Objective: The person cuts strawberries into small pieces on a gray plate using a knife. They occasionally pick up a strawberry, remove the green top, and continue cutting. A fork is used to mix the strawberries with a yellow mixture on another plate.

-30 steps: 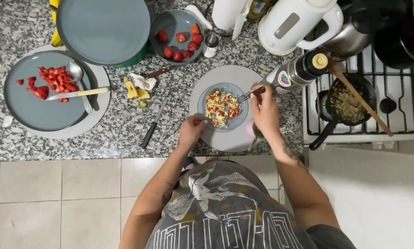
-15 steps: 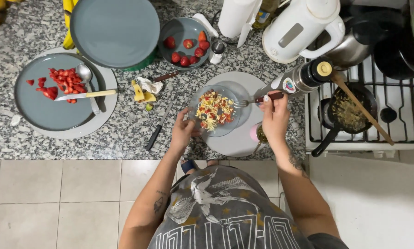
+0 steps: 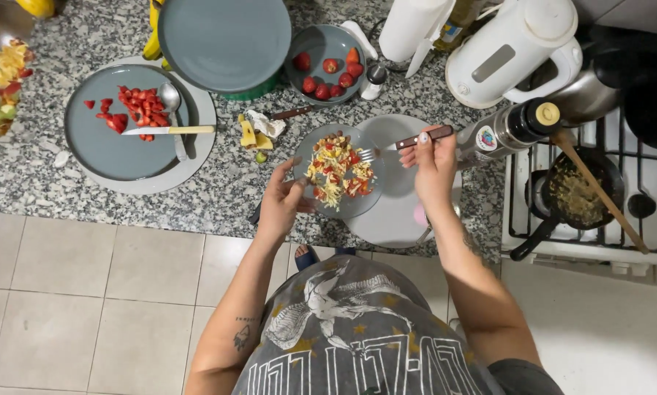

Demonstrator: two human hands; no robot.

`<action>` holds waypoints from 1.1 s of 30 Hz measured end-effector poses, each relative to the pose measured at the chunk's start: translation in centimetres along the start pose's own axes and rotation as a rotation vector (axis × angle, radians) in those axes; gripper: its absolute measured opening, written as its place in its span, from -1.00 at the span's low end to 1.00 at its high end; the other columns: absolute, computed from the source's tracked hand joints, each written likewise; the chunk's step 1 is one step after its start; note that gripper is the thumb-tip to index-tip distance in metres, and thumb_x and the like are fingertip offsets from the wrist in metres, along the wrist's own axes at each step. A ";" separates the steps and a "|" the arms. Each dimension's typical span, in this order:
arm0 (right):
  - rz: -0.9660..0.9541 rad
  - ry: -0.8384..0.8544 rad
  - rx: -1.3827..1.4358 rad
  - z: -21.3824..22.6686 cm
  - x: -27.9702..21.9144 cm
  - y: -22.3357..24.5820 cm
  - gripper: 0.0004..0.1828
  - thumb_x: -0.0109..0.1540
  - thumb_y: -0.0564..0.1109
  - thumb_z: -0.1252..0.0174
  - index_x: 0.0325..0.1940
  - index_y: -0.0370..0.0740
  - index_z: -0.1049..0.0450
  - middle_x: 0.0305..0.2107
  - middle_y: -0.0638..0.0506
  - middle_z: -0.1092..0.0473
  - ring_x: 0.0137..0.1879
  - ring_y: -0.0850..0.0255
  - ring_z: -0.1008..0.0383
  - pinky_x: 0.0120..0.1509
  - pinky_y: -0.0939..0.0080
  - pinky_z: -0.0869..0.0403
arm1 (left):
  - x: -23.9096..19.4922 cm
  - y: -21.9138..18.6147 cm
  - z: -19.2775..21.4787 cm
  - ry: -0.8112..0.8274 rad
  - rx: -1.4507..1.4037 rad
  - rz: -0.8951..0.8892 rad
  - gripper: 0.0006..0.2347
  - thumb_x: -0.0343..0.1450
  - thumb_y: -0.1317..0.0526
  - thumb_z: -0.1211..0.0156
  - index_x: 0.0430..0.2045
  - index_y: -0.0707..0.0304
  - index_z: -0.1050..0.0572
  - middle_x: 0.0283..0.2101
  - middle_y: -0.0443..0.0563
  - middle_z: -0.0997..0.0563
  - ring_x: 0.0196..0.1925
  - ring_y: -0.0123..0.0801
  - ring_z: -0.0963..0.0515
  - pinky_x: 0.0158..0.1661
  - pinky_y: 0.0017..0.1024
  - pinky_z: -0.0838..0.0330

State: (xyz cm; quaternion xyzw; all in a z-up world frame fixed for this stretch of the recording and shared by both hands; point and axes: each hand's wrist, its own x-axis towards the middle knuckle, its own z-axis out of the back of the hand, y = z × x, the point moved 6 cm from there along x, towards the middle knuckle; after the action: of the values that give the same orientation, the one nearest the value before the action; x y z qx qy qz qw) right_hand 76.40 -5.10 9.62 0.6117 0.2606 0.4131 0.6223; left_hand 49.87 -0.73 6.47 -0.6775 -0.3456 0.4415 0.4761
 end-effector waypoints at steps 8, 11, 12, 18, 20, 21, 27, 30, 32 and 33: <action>-0.188 0.137 0.180 -2.4 -0.5 -1.5 -0.82 0.35 -0.07 0.21 -0.07 -0.23 -0.13 -0.56 -0.17 -0.39 -0.48 0.24 -0.44 -0.42 0.41 -0.46 | -0.6 -0.4 0.1 0.001 -0.018 0.005 -0.63 0.41 0.33 0.11 0.14 0.38 -0.17 -0.16 0.55 -0.47 -0.42 -0.18 -0.62 -0.40 -0.34 -0.61; -0.241 0.157 0.232 -2.8 -0.8 -2.8 -0.81 0.35 -0.06 0.19 -0.06 -0.22 -0.14 -0.54 -0.22 -0.41 -0.48 0.20 -0.46 -0.41 0.39 -0.47 | -0.8 -0.3 -0.2 0.018 -0.025 0.005 -0.63 0.41 0.34 0.11 0.14 0.38 -0.18 -0.16 0.56 -0.47 -0.41 -0.18 -0.62 -0.40 -0.34 -0.62; -0.271 0.159 0.252 -3.0 -1.0 -3.2 -0.81 0.35 -0.06 0.20 -0.06 -0.22 -0.15 -0.54 -0.23 -0.41 -0.47 0.20 -0.46 -0.41 0.39 -0.47 | -0.8 -0.2 -0.2 0.017 -0.030 0.014 -0.63 0.40 0.34 0.09 0.13 0.36 -0.19 -0.16 0.56 -0.47 -0.41 -0.16 -0.62 -0.40 -0.34 -0.62; -0.327 0.132 0.263 -1.4 -0.8 1.1 -0.82 0.35 -0.04 0.19 -0.08 -0.19 -0.17 -0.53 -0.23 -0.42 -0.45 0.19 -0.46 -0.38 0.36 -0.46 | -1.7 -1.8 -0.3 0.019 -0.075 0.045 -0.62 0.40 0.30 0.04 0.13 0.35 -0.20 -0.20 0.49 -0.51 -0.46 -0.18 -0.62 -0.42 -0.35 -0.62; -0.287 0.130 0.258 -0.3 -0.1 3.1 -0.82 0.35 -0.04 0.19 -0.08 -0.17 -0.18 -0.53 -0.21 -0.41 -0.45 0.19 -0.45 -0.39 0.36 -0.44 | -2.1 -2.9 -0.3 0.023 -0.098 0.050 -0.61 0.38 0.31 0.04 0.13 0.38 -0.20 -0.21 0.50 -0.51 -0.50 -0.19 -0.61 -0.46 -0.37 -0.61; -0.256 0.132 0.254 0.3 0.3 4.1 -0.82 0.35 -0.03 0.19 -0.08 -0.16 -0.19 -0.53 -0.19 -0.40 -0.45 0.18 -0.44 -0.39 0.36 -0.43 | -2.4 -3.4 -0.3 0.021 -0.120 0.063 -0.60 0.37 0.32 0.03 0.12 0.40 -0.20 -0.21 0.52 -0.51 -0.53 -0.19 -0.60 -0.49 -0.39 -0.60; -0.111 0.060 0.339 3.6 2.1 9.5 -0.80 0.34 -0.03 0.13 -0.07 -0.18 -0.20 -0.58 -0.21 -0.38 -0.50 0.17 -0.41 -0.44 0.38 -0.39 | -2.6 -3.5 0.0 0.026 -0.136 0.094 -0.60 0.36 0.31 0.01 0.10 0.42 -0.23 -0.23 0.55 -0.52 -0.57 -0.14 -0.59 -0.53 -0.34 -0.60; -0.071 0.027 0.320 5.2 2.4 12.9 -0.77 0.32 0.02 0.12 -0.05 -0.14 -0.23 -0.53 -0.18 -0.38 -0.47 0.20 -0.43 -0.43 0.36 -0.43 | -2.7 -4.0 -0.4 0.043 -0.133 0.126 -0.59 0.34 0.31 0.01 0.10 0.41 -0.24 -0.25 0.56 -0.52 -0.58 -0.12 -0.59 -0.54 -0.33 -0.60; 0.002 0.026 0.338 5.0 2.2 15.9 -0.83 0.32 -0.04 0.11 -0.10 -0.17 -0.25 -0.47 -0.07 -0.35 -0.48 0.22 -0.41 -0.46 0.38 -0.39 | -2.5 -3.6 -0.6 0.107 -0.119 0.103 -0.60 0.35 0.32 0.01 0.11 0.35 -0.23 -0.24 0.41 -0.54 -0.57 -0.25 -0.58 -0.52 -0.43 -0.60; 0.072 0.030 0.356 4.8 2.0 17.7 -0.88 0.33 -0.11 0.11 -0.14 -0.19 -0.27 -0.42 0.03 -0.32 -0.49 0.24 -0.39 -0.50 0.41 -0.35 | -2.4 -3.4 -0.9 0.165 -0.106 0.083 -0.61 0.37 0.32 0.02 0.12 0.29 -0.22 -0.23 0.26 -0.56 -0.57 -0.37 -0.58 -0.49 -0.52 -0.60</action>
State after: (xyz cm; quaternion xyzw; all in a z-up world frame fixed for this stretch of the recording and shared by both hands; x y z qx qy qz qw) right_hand 77.99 -7.66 27.81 0.7149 0.3170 0.3914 0.4850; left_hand 49.62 -2.13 10.51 -0.7495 -0.2997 0.3845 0.4478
